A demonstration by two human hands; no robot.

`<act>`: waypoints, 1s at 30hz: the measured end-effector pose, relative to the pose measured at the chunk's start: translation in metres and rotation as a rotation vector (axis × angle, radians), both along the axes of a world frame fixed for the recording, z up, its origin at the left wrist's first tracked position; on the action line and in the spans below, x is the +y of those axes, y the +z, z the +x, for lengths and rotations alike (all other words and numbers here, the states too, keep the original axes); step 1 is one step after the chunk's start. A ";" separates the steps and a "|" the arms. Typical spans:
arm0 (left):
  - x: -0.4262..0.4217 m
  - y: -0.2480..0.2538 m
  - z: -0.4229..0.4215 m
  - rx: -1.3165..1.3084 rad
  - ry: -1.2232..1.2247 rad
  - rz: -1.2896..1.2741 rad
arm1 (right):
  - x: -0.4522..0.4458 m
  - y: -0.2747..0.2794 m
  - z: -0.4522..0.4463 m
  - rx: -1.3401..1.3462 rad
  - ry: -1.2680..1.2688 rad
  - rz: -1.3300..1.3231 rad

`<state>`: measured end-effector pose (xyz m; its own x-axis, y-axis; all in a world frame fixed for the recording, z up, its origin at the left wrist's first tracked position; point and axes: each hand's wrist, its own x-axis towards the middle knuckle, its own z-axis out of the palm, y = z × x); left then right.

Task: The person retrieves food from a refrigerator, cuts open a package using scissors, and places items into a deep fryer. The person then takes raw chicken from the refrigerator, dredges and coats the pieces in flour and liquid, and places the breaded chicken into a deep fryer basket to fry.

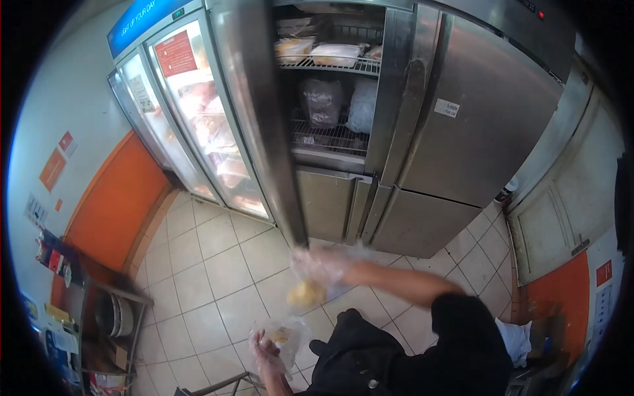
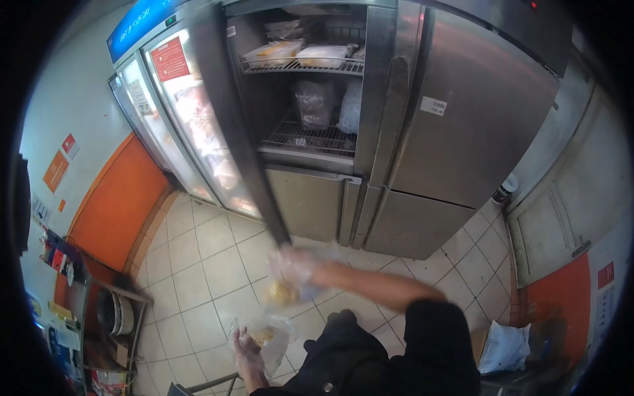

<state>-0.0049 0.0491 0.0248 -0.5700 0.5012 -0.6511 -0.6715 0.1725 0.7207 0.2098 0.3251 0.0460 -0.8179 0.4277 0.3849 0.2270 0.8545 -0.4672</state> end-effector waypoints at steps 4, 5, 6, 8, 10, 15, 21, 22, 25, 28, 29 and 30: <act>0.082 0.030 -0.001 0.016 -0.328 0.198 | -0.085 -0.038 0.010 -0.456 -0.279 -0.864; 0.104 0.029 0.004 0.046 -0.447 0.290 | -0.090 -0.061 0.019 -0.553 -0.365 -0.873; 0.122 0.027 0.012 0.069 -0.568 0.375 | -0.095 -0.096 0.031 -0.599 -0.529 -0.790; 0.165 0.085 0.038 0.161 -0.814 0.481 | -0.086 -0.099 0.039 -0.559 -0.642 -0.795; 0.208 0.133 0.051 0.186 -0.913 0.538 | -0.058 -0.074 0.035 -0.477 -0.785 -0.807; 0.322 0.234 0.091 0.418 -1.257 0.829 | 0.067 0.019 0.017 -0.089 -0.977 -0.705; 0.432 0.331 0.139 0.621 -1.460 1.187 | 0.217 0.115 0.037 0.267 -0.883 -0.268; 0.444 0.343 0.139 0.645 -1.454 1.217 | 0.243 0.140 0.037 0.312 -0.877 -0.175; 0.480 0.379 0.132 0.757 -1.374 1.299 | 0.322 0.214 0.038 0.405 -0.893 0.111; 0.515 0.411 0.114 0.922 -1.250 1.328 | 0.401 0.284 0.043 0.424 -0.979 0.358; 0.525 0.420 0.107 1.009 -1.185 1.312 | 0.425 0.305 0.046 0.411 -1.018 0.430; 0.538 0.425 0.103 1.123 -1.098 1.293 | 0.447 0.325 0.050 0.373 -1.064 0.497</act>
